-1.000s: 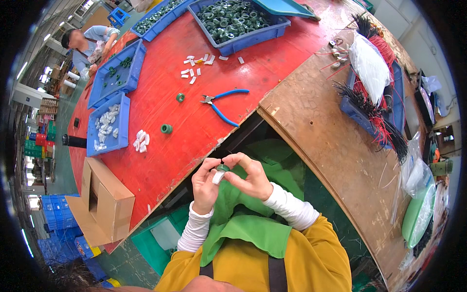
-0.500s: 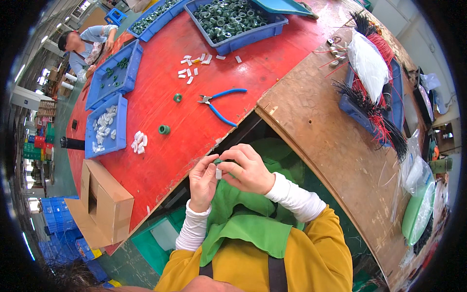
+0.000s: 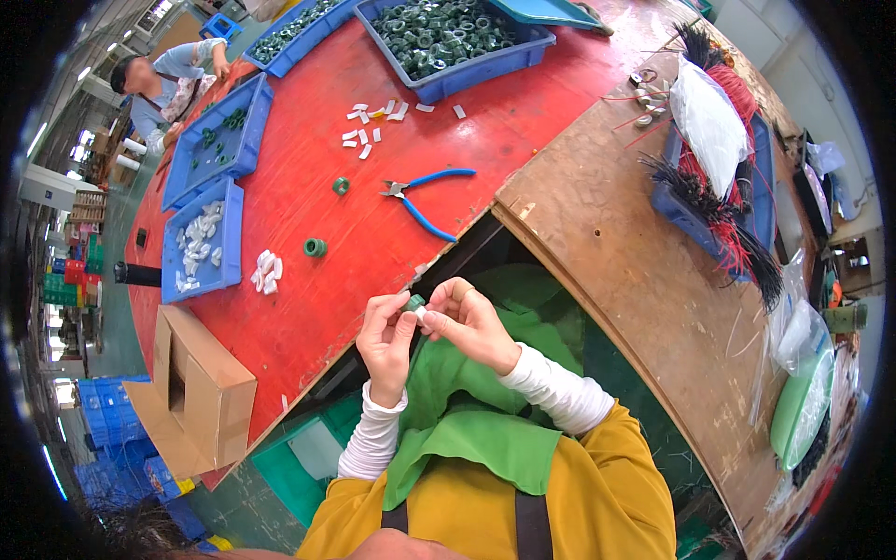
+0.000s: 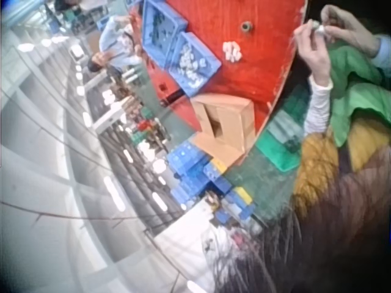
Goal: The person assembles small green plastic housings and white plastic inserts by hand, taking parts from plastic bins and pressing them together.
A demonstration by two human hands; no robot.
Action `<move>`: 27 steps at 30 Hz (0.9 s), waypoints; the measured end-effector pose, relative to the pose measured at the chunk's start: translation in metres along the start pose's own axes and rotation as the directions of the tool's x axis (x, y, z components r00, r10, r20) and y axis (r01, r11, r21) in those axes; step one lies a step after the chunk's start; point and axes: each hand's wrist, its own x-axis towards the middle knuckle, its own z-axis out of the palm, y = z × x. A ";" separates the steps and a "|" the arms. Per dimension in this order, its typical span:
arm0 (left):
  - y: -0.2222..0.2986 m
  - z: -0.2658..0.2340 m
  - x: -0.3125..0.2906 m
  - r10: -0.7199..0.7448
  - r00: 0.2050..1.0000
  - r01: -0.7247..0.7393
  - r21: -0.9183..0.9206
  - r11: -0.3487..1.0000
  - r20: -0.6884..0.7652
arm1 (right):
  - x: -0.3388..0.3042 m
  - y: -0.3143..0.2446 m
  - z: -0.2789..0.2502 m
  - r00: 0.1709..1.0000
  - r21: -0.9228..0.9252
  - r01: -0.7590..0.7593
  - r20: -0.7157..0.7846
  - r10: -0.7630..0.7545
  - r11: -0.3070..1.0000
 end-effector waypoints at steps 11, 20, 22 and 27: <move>-0.014 -0.006 0.001 -0.426 0.901 0.374 -0.639 0.672 0.080 | -0.002 -0.010 0.004 0.834 -0.573 0.539 0.262 -0.486 0.617; -0.016 -0.005 -0.002 -0.388 0.922 0.334 -0.562 0.757 0.025 | -0.002 -0.007 0.001 0.834 -0.501 0.551 0.366 -0.413 0.667; -0.014 -0.005 -0.001 -0.387 0.922 0.336 -0.566 0.753 0.033 | -0.004 -0.013 0.000 0.811 -0.572 0.583 0.369 -0.454 0.577; -0.019 -0.006 -0.007 -0.385 0.921 0.369 -0.428 0.825 0.053 | 0.004 -0.037 -0.004 0.631 -0.686 0.698 0.453 -0.629 0.206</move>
